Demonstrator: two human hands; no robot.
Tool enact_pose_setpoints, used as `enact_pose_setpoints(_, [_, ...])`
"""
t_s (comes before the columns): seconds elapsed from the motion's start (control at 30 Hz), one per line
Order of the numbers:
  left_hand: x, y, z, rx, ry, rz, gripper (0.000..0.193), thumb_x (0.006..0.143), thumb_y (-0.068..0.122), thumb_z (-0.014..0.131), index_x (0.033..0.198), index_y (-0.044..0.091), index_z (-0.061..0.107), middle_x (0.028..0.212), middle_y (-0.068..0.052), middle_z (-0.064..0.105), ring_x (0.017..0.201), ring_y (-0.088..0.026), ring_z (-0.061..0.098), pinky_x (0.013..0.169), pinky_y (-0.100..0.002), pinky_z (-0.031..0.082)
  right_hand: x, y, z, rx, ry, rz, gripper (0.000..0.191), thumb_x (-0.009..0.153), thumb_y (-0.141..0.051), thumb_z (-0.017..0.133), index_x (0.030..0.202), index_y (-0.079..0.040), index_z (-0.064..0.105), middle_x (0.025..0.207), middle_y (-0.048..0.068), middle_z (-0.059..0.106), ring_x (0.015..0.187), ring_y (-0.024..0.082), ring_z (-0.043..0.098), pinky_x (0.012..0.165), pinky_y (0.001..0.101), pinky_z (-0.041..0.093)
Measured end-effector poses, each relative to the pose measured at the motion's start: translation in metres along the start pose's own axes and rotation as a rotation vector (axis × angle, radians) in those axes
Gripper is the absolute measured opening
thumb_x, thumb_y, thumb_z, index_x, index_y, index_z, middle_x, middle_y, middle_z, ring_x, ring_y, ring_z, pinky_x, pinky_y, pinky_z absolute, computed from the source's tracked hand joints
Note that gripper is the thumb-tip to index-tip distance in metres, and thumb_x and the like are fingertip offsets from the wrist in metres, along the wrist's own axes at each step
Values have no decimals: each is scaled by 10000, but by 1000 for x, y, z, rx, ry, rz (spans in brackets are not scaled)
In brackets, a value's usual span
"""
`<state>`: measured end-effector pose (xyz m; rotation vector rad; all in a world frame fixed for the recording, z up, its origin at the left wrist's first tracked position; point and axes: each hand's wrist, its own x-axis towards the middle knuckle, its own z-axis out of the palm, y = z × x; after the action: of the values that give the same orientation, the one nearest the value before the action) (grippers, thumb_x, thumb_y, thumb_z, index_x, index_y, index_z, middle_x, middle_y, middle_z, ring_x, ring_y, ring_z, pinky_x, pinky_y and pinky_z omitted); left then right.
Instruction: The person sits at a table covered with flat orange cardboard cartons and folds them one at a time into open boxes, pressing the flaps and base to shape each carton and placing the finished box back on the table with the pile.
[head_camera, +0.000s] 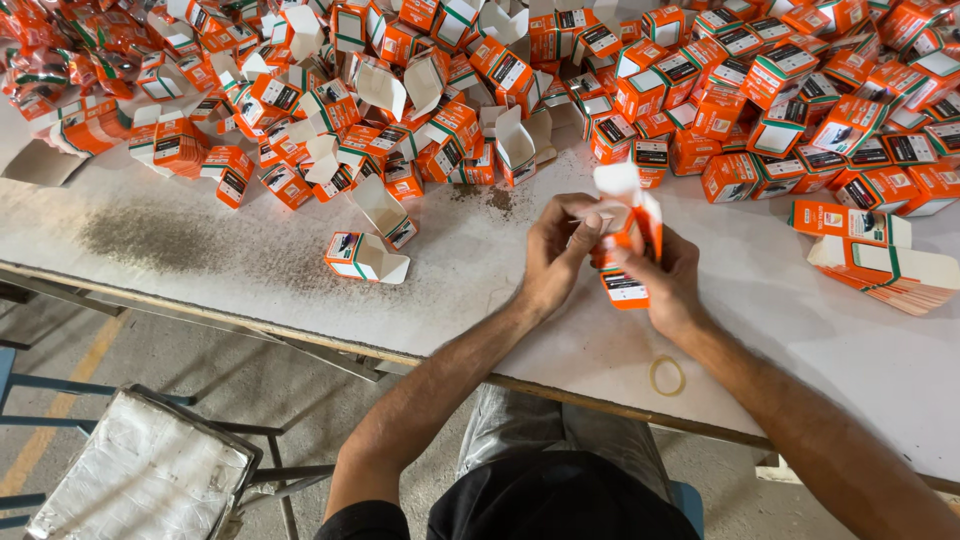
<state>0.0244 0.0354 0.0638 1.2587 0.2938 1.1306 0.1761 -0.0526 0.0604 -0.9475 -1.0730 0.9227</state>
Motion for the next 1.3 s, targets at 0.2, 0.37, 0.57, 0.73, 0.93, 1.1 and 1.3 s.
enact_pose_setpoints(0.2, [-3,-1,-5,269,-71,25,253,991,200,666,1127,15,559,1139,-61,574,972,-141,625,719,-291,565,3,0,-5,137,-28,55,437,957,-237,723,1275,49,635,1092,127,733,956,215,745,839,396,639])
enact_pose_setpoints(0.37, [0,-4,-11,130,-87,-52,181,1082,201,632,1117,30,583,1100,-80,602,951,-148,625,792,-303,573,1,9,-9,131,-29,72,442,943,-248,727,1264,39,631,1085,115,730,928,211,738,800,395,637])
enact_pose_setpoints(0.57, [2,0,-7,398,-237,235,203,1062,195,645,1130,5,667,1224,-90,571,1159,-181,593,1011,-364,529,1,29,-23,102,105,6,383,1002,-171,737,1228,82,560,1093,121,625,964,184,611,829,349,511])
enact_pose_setpoints(0.73, [2,15,-6,444,-149,71,225,969,202,758,1019,6,660,1242,-115,599,1151,-212,642,987,-364,582,0,18,-7,-312,40,-345,703,937,-168,819,1485,44,433,1406,130,571,1296,193,554,1111,353,463])
enact_pose_setpoints(0.93, [15,44,-19,564,273,520,564,861,-69,629,1395,6,461,1530,-185,333,1474,-294,351,1207,-400,379,1,-11,8,-275,41,-463,972,911,-221,843,1638,4,240,1454,139,537,1336,248,564,1193,435,481])
enact_pose_setpoints(1.1, [6,38,-1,585,74,276,612,882,4,696,1442,64,456,1427,-140,454,1347,-308,494,1056,-444,514,2,-3,7,92,-147,-154,910,942,-450,733,1579,-28,239,1358,152,578,1172,262,633,949,447,568])
enact_pose_setpoints(1.3, [4,4,-5,870,-59,433,204,946,93,766,1112,112,648,1129,-76,658,1095,-214,596,924,-429,549,5,31,-18,228,-248,-6,672,1063,-517,627,1343,92,572,1243,208,655,1119,305,674,980,470,570])
